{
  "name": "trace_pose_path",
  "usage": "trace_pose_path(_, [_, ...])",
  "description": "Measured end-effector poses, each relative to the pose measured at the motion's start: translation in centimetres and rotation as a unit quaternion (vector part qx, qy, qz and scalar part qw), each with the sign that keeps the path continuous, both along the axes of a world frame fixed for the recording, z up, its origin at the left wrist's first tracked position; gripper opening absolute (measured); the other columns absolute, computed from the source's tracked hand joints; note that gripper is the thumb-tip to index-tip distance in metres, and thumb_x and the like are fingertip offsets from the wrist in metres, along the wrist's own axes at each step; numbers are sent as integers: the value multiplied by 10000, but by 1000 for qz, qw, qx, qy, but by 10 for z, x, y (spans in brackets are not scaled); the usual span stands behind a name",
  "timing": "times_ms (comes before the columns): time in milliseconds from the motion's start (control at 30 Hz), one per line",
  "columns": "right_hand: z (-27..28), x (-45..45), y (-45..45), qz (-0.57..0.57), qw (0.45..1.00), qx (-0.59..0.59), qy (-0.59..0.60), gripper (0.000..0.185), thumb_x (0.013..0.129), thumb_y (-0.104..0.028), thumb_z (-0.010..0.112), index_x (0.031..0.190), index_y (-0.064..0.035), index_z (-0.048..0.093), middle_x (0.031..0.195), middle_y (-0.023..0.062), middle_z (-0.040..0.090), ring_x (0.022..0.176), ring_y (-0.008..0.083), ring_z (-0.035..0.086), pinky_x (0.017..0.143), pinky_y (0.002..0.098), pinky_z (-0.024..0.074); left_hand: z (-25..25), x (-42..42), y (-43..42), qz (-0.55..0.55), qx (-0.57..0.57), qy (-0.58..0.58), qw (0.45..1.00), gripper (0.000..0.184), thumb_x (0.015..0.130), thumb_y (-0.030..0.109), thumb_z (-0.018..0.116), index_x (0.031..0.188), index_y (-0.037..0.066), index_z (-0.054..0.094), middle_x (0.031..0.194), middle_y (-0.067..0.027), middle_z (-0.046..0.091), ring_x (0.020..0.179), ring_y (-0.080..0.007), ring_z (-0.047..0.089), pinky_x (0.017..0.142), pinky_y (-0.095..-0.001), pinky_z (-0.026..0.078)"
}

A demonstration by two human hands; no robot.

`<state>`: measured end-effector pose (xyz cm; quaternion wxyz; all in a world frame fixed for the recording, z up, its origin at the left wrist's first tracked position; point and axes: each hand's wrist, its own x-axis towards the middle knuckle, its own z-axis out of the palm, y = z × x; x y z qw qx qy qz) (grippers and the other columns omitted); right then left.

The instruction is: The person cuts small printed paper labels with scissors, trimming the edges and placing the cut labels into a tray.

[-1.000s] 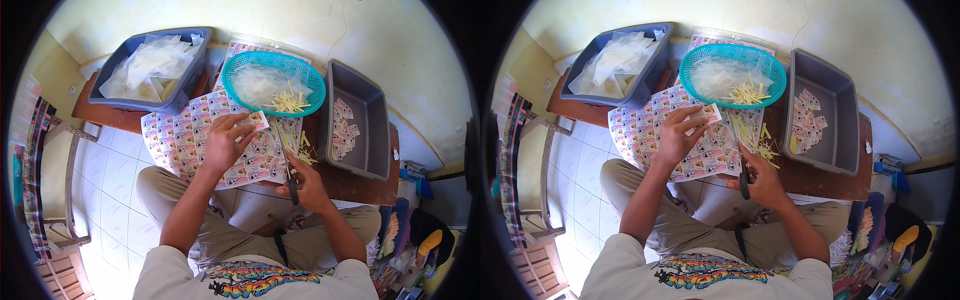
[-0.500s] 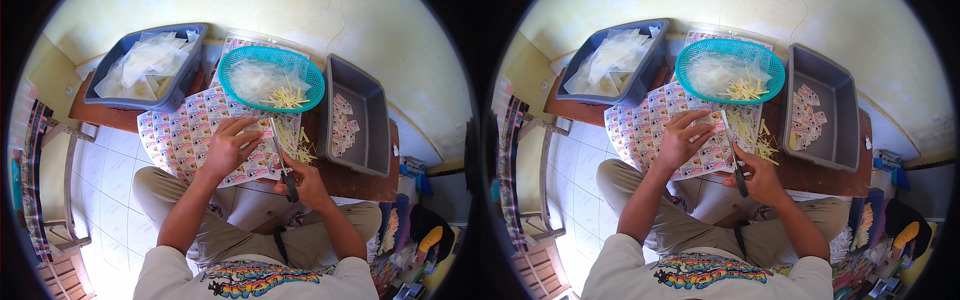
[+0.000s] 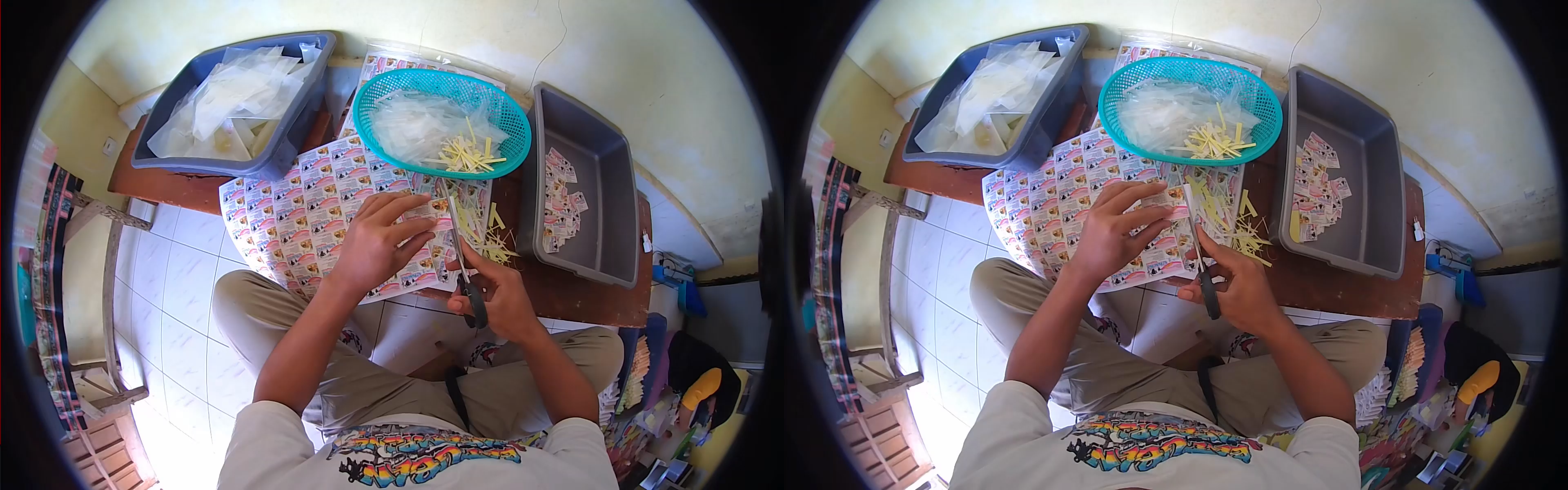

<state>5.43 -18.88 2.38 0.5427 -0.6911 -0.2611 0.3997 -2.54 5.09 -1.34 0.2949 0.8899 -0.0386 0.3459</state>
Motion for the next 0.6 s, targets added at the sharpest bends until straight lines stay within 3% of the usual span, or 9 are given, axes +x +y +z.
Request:
trace_pose_path(100, [-1,0,0,-2,1000,10,4,935,831,-119,921,1617,-55,419,1317,118,649,987,160,693,862,300,642,0,0,0,-1,-1,1,1000,239,777,103,885,1010,118,832,1266,-74,751,1108,-285,700,946,-420,557])
trace_pose_path(167, [-2,0,0,-8,1000,-3,24,1008,815,-175,945,1639,-41,381,1351,130,658,958,115,651,861,262,574,0,0,0,0,1,0,1000,233,782,111,883,1009,120,832,1266,-73,751,1108,-284,701,949,-421,555])
trace_pose_path(500, [-2,-2,2,-4,1000,13,-1,938,838,-108,914,1618,-21,401,1281,118,644,1016,163,692,862,296,637,-1,0,0,3,3,2,1000,221,790,121,880,1005,122,831,1262,-71,751,1108,-281,702,951,-424,553])
trace_pose_path(567, [-2,-3,2,-1,1000,-1,-4,910,862,21,847,1642,-66,386,1292,105,650,927,102,648,791,246,590,-1,0,0,2,4,0,1000,218,788,122,881,1001,122,830,1256,-72,752,1106,-283,703,946,-424,554])
trace_pose_path(600, [-1,-4,3,-1,1000,-2,-4,910,862,21,847,1642,-66,386,1292,105,650,927,102,648,791,246,590,-2,0,0,3,4,0,1000,218,788,122,881,1001,122,830,1256,-72,752,1106,-283,703,946,-424,554])
